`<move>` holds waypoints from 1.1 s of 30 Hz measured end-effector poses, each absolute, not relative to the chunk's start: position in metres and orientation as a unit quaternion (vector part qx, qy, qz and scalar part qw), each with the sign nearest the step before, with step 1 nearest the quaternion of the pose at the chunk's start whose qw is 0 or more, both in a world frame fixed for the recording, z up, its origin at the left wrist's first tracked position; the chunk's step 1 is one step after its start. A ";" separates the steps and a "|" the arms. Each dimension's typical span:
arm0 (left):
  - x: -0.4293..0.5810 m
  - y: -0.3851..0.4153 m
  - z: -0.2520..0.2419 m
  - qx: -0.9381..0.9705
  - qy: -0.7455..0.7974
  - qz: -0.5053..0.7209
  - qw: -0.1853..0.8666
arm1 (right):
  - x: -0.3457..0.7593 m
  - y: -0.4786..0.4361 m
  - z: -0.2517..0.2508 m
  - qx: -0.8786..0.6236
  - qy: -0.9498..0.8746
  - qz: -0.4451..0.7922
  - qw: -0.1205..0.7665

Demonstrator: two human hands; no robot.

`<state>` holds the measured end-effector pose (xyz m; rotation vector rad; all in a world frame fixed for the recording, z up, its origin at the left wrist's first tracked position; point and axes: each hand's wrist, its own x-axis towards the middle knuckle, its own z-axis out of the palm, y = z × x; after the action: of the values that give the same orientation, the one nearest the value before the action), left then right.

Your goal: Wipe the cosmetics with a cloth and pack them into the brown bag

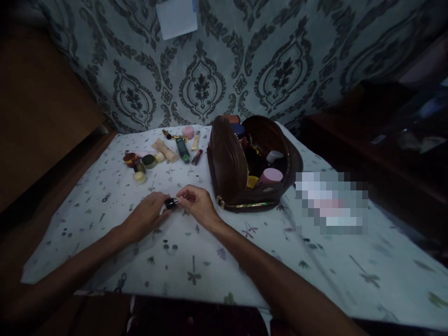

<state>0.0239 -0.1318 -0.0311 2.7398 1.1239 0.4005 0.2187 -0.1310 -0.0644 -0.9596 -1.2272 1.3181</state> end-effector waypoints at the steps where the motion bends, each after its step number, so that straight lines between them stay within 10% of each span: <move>1: 0.016 -0.133 -0.034 0.917 0.375 0.122 0.057 | 0.220 -0.130 -0.064 -0.404 -0.511 0.548 0.525; 14: -0.032 -0.125 -0.010 0.823 0.471 0.162 0.273 | 0.224 -0.130 -0.060 -0.424 -0.545 0.536 0.486; 26: -0.011 -0.098 0.012 0.687 0.507 0.396 0.338 | 0.232 -0.135 -0.044 -0.385 -0.584 0.596 0.395; 33: 0.033 -0.092 0.002 0.372 0.451 0.579 0.569 | 0.221 -0.137 -0.045 -0.366 -0.407 0.679 0.489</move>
<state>0.0328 -0.0921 0.0020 0.8743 1.0592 1.3589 0.2215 -0.1373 -0.0451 -0.8892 -0.9880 1.6504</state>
